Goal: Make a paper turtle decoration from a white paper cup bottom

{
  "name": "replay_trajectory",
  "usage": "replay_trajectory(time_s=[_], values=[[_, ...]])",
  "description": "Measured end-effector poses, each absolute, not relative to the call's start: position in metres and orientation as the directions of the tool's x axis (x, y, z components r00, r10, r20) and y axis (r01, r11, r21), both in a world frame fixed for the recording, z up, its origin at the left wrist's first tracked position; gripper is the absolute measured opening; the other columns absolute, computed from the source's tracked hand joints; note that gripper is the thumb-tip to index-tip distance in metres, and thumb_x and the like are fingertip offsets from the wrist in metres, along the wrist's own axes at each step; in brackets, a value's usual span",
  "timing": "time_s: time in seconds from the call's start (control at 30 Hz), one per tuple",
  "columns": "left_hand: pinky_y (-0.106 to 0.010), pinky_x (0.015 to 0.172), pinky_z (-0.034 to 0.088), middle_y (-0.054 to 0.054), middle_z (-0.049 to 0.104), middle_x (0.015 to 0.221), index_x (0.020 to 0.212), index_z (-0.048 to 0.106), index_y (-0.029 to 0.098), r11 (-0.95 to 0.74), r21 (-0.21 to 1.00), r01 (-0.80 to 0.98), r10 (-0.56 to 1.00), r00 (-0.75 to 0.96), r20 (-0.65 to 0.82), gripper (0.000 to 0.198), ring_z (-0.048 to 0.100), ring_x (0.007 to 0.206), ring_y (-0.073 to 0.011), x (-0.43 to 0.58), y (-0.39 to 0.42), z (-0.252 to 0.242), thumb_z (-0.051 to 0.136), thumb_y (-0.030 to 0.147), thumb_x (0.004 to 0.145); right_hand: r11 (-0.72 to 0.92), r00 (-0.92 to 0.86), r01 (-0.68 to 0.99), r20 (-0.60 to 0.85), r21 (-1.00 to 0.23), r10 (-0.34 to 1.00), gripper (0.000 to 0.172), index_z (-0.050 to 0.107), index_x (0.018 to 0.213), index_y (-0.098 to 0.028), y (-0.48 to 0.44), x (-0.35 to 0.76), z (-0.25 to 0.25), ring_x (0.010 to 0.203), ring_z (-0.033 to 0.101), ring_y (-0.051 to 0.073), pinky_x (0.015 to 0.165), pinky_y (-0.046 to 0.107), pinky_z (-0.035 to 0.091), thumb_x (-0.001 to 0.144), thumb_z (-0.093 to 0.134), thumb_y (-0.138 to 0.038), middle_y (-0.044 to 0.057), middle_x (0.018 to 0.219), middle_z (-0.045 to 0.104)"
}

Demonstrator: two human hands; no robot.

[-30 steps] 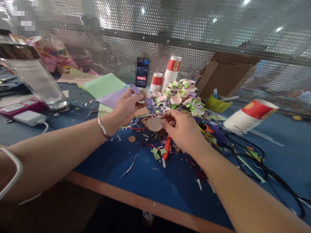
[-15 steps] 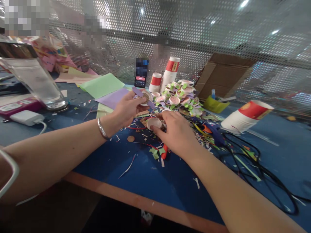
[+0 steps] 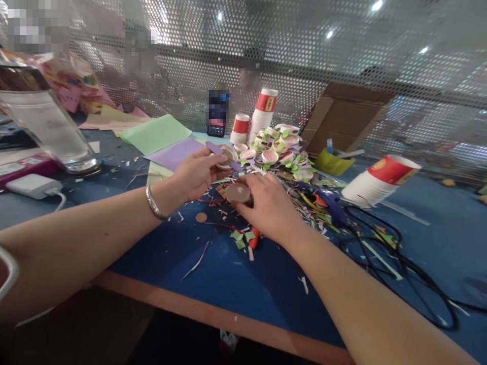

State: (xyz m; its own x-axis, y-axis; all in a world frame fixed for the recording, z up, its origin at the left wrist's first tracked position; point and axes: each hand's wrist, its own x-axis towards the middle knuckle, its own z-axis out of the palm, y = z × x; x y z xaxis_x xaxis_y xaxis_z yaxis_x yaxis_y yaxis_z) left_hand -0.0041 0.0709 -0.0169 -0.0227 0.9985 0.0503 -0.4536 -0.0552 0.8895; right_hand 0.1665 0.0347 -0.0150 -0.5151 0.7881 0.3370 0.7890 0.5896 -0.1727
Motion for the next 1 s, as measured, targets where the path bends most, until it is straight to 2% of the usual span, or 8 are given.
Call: replay_trajectory(time_s=[0.1,0.23,0.37,0.53,0.77,1.0], values=[[-0.032,0.078,0.053,-0.002,0.066,0.079,0.080,0.058,0.016,-0.050,0.891,-0.450,0.999,-0.012,0.050,0.015,0.065,0.071,-0.0130,-0.003,0.068,-0.015,0.059,0.003,0.087,0.613,-0.505,0.748,0.381,-0.255,0.774,0.040,0.064,0.119,-0.017,0.030,0.173,-0.008,0.102,0.061,0.030,0.087,0.044,0.049,0.084,0.069,-0.036,0.011,0.112,0.070],[-0.032,0.074,0.053,-0.003,0.066,0.075,0.081,0.059,0.016,-0.009,0.900,-0.436,1.000,0.014,0.017,0.014,0.063,0.065,-0.0122,0.000,0.060,-0.012,0.058,0.004,0.089,0.577,-0.416,0.702,0.417,-0.418,0.808,0.041,0.064,0.119,-0.021,0.024,0.183,0.003,0.088,0.067,0.024,0.078,0.039,0.053,0.083,0.072,-0.039,0.008,0.112,0.072],[-0.032,0.076,0.053,-0.002,0.065,0.070,0.081,0.059,0.017,0.053,0.899,-0.435,0.995,0.101,-0.010,0.013,0.061,0.064,-0.0121,0.005,0.053,-0.011,0.059,0.007,0.090,0.574,-0.337,0.650,0.488,-0.498,0.805,0.043,0.064,0.119,-0.022,0.024,0.189,0.010,0.089,0.068,0.023,0.082,0.039,0.055,0.082,0.074,-0.042,0.008,0.116,0.072],[-0.034,0.079,0.055,-0.004,0.064,0.071,0.077,0.059,0.015,0.107,0.886,-0.452,0.987,0.154,-0.041,0.013,0.061,0.065,-0.0123,0.010,0.046,-0.010,0.058,0.011,0.090,0.574,-0.326,0.669,0.508,-0.473,0.798,0.040,0.063,0.118,-0.021,0.026,0.190,0.009,0.088,0.069,0.024,0.082,0.040,0.056,0.083,0.072,-0.039,0.008,0.114,0.072],[-0.033,0.085,0.055,-0.004,0.065,0.069,0.085,0.062,0.013,0.234,0.836,-0.496,0.949,0.302,-0.086,0.011,0.061,0.067,-0.0130,0.014,0.037,-0.005,0.052,0.015,0.086,0.613,-0.335,0.654,0.558,-0.443,0.760,0.042,0.065,0.118,-0.021,0.028,0.192,0.007,0.091,0.070,0.026,0.082,0.044,0.057,0.082,0.074,-0.041,0.008,0.110,0.074],[-0.036,0.088,0.054,-0.007,0.067,0.070,0.085,0.061,0.011,0.298,0.787,-0.540,0.929,0.353,-0.110,0.014,0.063,0.067,-0.0145,0.015,0.035,-0.005,0.048,0.015,0.086,0.617,-0.350,0.648,0.544,-0.446,0.762,0.043,0.065,0.117,-0.019,0.029,0.191,0.008,0.089,0.070,0.026,0.081,0.044,0.058,0.081,0.074,-0.041,0.009,0.108,0.074]])
